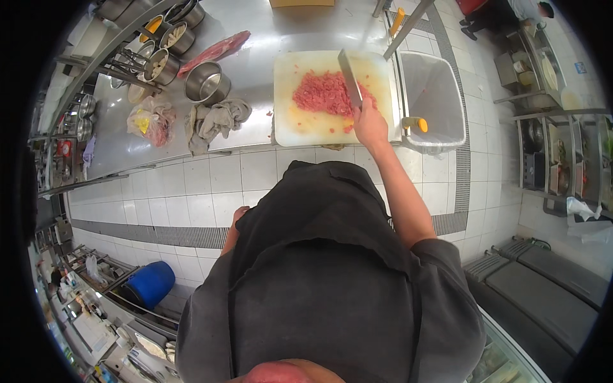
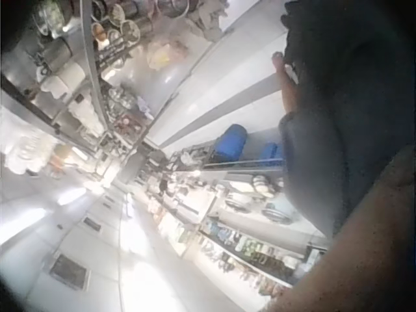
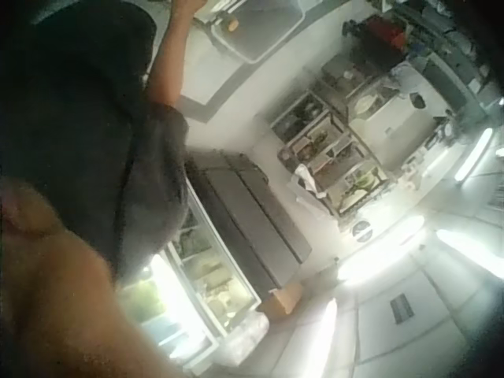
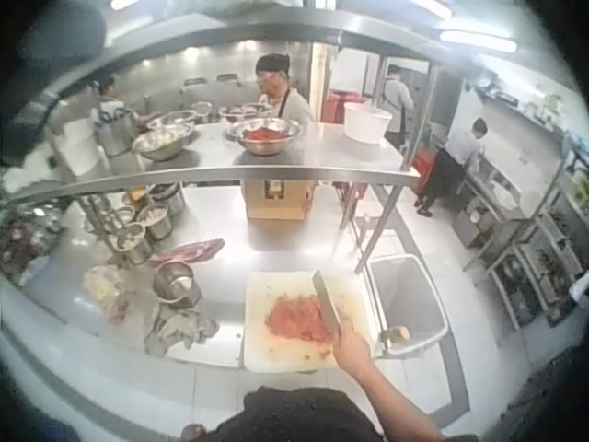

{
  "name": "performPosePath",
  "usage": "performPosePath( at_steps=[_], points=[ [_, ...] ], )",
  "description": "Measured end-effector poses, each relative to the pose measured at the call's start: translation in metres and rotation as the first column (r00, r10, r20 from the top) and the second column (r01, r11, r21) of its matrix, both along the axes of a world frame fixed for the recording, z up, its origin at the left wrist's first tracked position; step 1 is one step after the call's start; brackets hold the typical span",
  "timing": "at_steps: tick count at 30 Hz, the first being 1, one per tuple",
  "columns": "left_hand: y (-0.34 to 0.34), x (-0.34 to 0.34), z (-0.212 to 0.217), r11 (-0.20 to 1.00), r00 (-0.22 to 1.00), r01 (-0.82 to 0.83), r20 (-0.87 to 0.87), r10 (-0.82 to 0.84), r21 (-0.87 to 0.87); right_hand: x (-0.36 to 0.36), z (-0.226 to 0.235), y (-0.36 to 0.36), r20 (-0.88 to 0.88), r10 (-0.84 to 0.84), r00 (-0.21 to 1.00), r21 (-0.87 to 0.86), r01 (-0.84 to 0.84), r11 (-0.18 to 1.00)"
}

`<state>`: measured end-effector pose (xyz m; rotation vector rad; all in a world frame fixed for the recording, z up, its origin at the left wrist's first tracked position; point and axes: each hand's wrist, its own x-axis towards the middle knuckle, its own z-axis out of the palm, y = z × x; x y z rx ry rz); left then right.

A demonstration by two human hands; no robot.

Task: The person chops red meat on a white cutting board using a cleaver and moves some meat into a metal bowl by hand.

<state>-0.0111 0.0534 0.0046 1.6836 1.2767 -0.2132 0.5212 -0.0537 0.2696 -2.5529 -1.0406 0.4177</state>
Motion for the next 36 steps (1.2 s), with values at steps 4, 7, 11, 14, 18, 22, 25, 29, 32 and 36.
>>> performPosePath(
  at_steps=[4,7,11,14,18,22,25,29,32,36],
  points=[
    [-0.008,-0.002,0.013,0.973,0.981,-0.194,-0.019,0.193,-0.125,-0.009,-0.019,-0.008,0.01,-0.111,0.994,0.141,0.108,0.984],
    [-0.01,-0.014,0.01,0.966,0.97,-0.16,0.149,0.192,-0.203,0.001,-0.014,-0.003,-0.017,-0.059,0.998,0.006,0.059,0.998],
    [-0.007,-0.003,0.012,0.991,0.991,-0.133,-0.024,0.132,-0.025,-0.017,0.0,-0.002,0.03,-0.145,0.989,0.329,0.128,0.936],
    [-0.004,-0.005,0.015,0.982,0.986,-0.163,0.02,0.165,-0.091,0.01,-0.042,-0.005,0.021,0.01,1.0,0.036,-0.011,0.999],
    [-0.006,0.005,0.017,0.966,0.977,-0.208,0.008,0.211,-0.157,-0.01,0.01,0.009,-0.035,-0.055,0.998,0.104,0.058,0.993],
    [-0.003,0.007,0.029,0.992,0.995,-0.103,-0.013,0.102,-0.072,-0.01,-0.024,0.011,0.008,-0.043,0.999,0.185,0.041,0.982],
    [-0.01,-0.028,-0.01,0.999,0.998,0.022,0.055,-0.024,0.035,-0.012,0.001,0.027,-0.035,0.057,0.998,0.012,-0.056,0.998],
    [-0.01,-0.003,0.008,0.902,0.922,-0.358,0.062,0.382,-0.24,-0.017,-0.007,0.011,0.03,-0.084,0.996,0.349,0.068,0.935],
    [-0.015,-0.034,-0.007,0.976,0.937,-0.125,0.301,0.175,-0.179,0.001,-0.032,0.011,0.014,0.061,0.998,0.032,-0.061,0.998],
    [-0.004,0.013,0.026,0.991,0.993,-0.105,-0.066,0.099,-0.085,-0.006,0.003,0.007,0.01,-0.04,0.999,0.056,0.039,0.998]
  ],
)
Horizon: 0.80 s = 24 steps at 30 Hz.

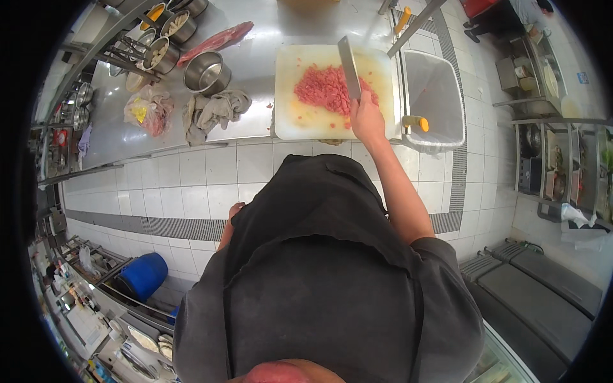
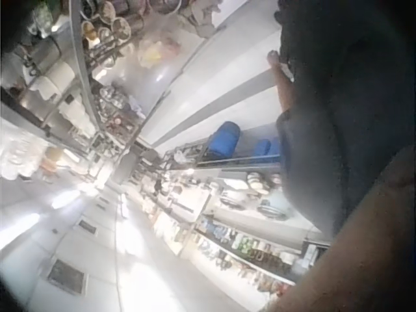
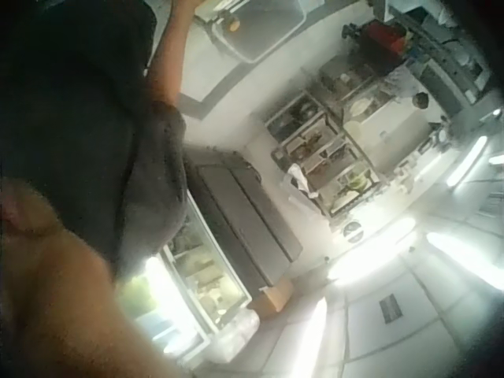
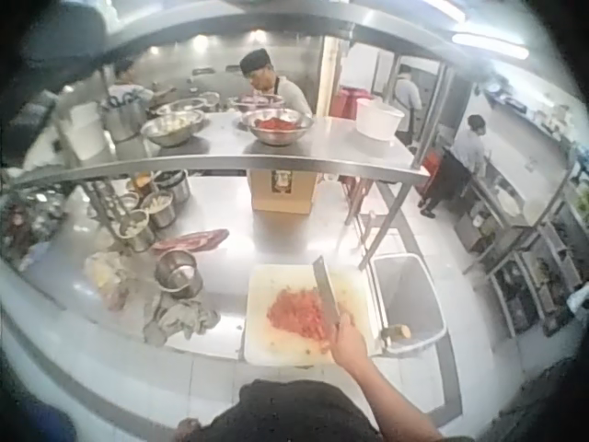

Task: The person chops red meat on a white cutting board using a cleaver and moves some meat into a metal bowl by hand.

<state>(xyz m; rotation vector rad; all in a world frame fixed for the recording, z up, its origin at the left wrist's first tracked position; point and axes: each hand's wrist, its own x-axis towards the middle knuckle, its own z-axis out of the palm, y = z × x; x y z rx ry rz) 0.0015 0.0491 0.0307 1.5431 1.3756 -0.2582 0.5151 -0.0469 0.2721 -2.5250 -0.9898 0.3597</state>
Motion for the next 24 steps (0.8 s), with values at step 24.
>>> performPosePath(
  at_steps=[24],
  points=[
    [-0.012,-0.044,-0.069,0.999,0.998,0.019,0.065,-0.017,-0.034,-0.011,-0.012,0.012,-0.069,0.166,0.984,-0.064,-0.171,0.983]
  ],
)
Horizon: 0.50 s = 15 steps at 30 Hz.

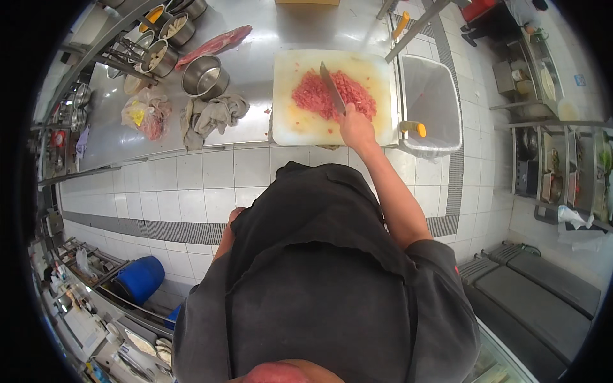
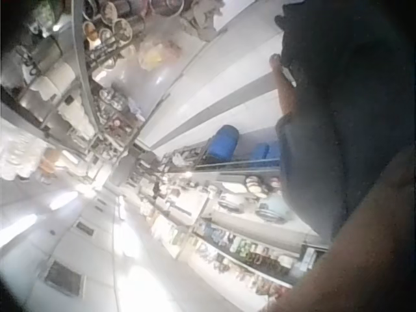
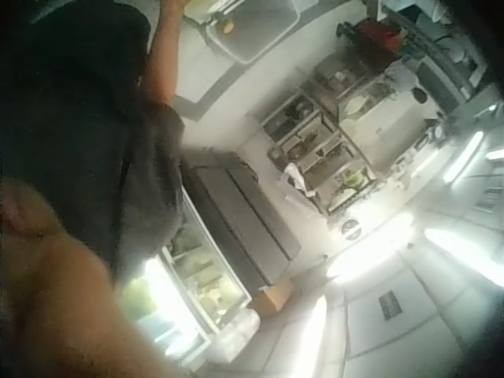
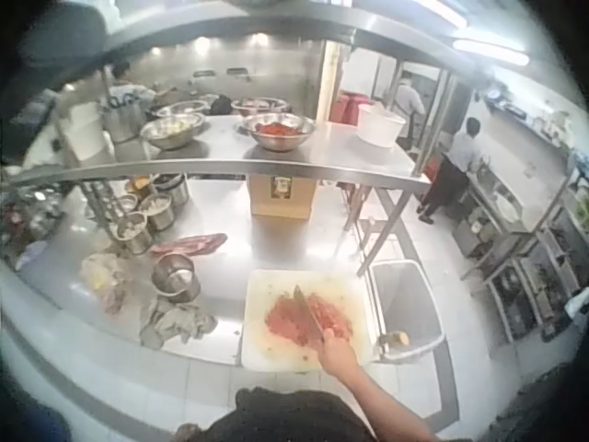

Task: The person chops red meat on a white cutting board using a cleaver and moves some meat into a metal bowl by hand.

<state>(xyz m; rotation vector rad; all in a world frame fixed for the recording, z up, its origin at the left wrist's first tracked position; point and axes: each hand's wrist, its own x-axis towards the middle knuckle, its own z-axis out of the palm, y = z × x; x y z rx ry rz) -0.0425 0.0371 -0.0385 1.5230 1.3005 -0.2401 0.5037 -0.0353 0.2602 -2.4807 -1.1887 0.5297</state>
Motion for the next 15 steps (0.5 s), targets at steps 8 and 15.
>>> performPosePath(
  at_steps=[8,15],
  points=[
    [-0.008,0.007,0.017,0.993,0.973,-0.112,0.198,0.119,-0.047,0.002,-0.002,-0.001,0.04,-0.051,0.998,0.024,0.05,0.998],
    [-0.005,0.008,0.018,0.992,0.989,-0.104,0.099,0.11,-0.068,-0.021,-0.016,0.017,0.034,0.005,0.999,-0.034,-0.004,0.999]
  ],
)
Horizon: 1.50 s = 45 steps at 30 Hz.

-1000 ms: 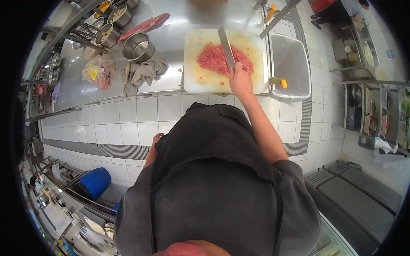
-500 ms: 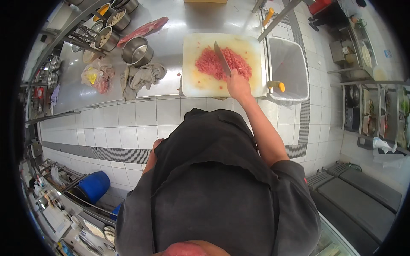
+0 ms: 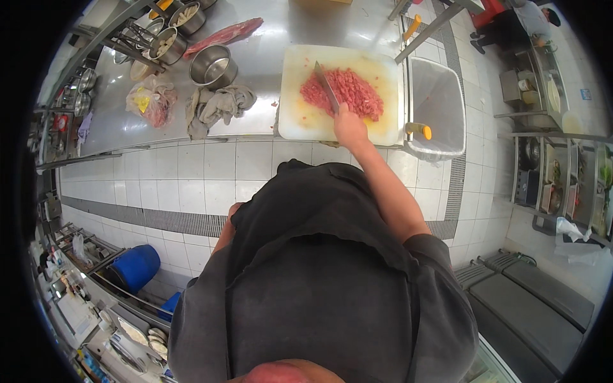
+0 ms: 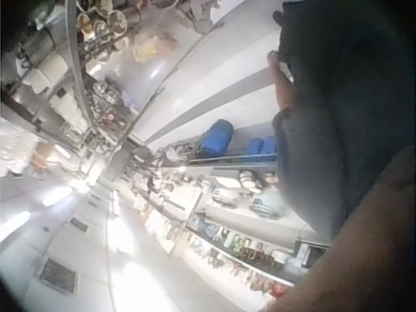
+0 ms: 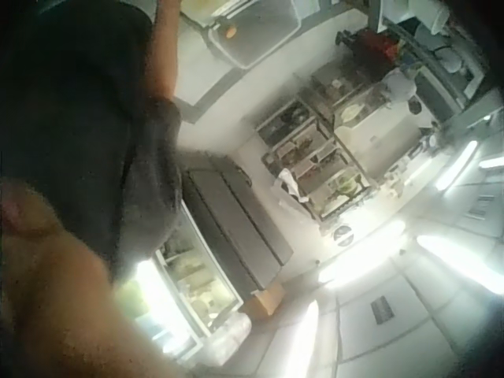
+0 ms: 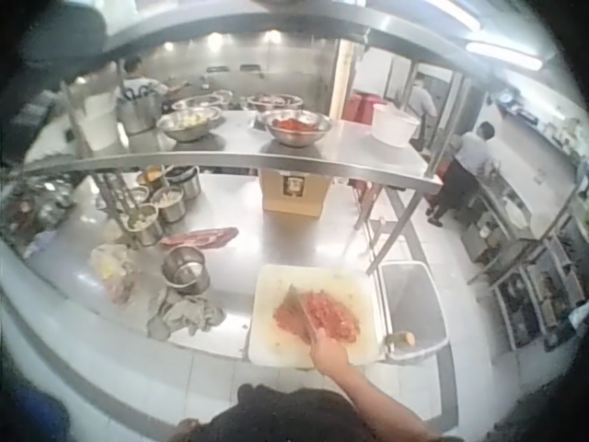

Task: The person chops red meat on a white cutting board using a cleaver and moves some meat into a metal bowl by hand.

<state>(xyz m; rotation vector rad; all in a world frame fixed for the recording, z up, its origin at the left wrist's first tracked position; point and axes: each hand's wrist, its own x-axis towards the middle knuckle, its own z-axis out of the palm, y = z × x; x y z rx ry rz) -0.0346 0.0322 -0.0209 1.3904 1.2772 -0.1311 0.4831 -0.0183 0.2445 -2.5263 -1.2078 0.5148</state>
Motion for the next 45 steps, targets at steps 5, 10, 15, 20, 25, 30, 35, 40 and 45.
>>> performPosePath(
  at_steps=[5,10,15,20,25,30,35,40,45],
  points=[
    [0.0,-0.008,-0.009,0.996,0.995,-0.014,-0.096,0.023,0.094,-0.001,0.044,0.009,-0.053,-0.036,0.998,0.164,0.045,0.985],
    [0.004,0.019,0.033,0.999,0.999,-0.033,0.03,0.032,0.025,0.01,-0.004,0.0,0.005,-0.012,1.0,0.027,0.012,1.0],
    [-0.004,0.001,0.01,0.989,0.989,-0.146,-0.001,0.146,0.003,-0.013,0.039,-0.002,-0.011,-0.019,1.0,0.23,0.021,0.973],
    [-0.002,0.002,0.008,0.972,0.967,-0.204,0.129,0.218,-0.115,0.002,0.012,-0.001,0.017,0.078,0.997,0.004,-0.078,0.997],
    [-0.005,0.014,0.018,0.971,0.972,-0.234,-0.044,0.232,-0.051,-0.011,0.032,-0.021,0.001,0.0,1.0,0.144,0.0,0.99],
    [-0.01,0.004,0.016,0.996,1.0,0.005,-0.007,-0.004,0.091,0.002,0.037,-0.017,0.006,0.065,0.998,0.026,-0.066,0.998],
    [-0.009,0.031,0.059,0.959,0.957,-0.261,0.102,0.272,-0.112,-0.007,0.015,-0.034,0.021,-0.012,1.0,0.091,0.01,0.996],
    [-0.012,0.014,0.018,0.964,0.968,-0.25,0.0,0.251,-0.086,-0.004,0.026,-0.028,0.017,0.104,0.994,0.052,-0.105,0.993],
    [-0.01,0.014,0.034,0.996,0.997,-0.057,-0.057,0.06,0.064,-0.001,-0.001,-0.033,0.049,0.092,0.995,-0.037,-0.09,0.995]
  ],
)
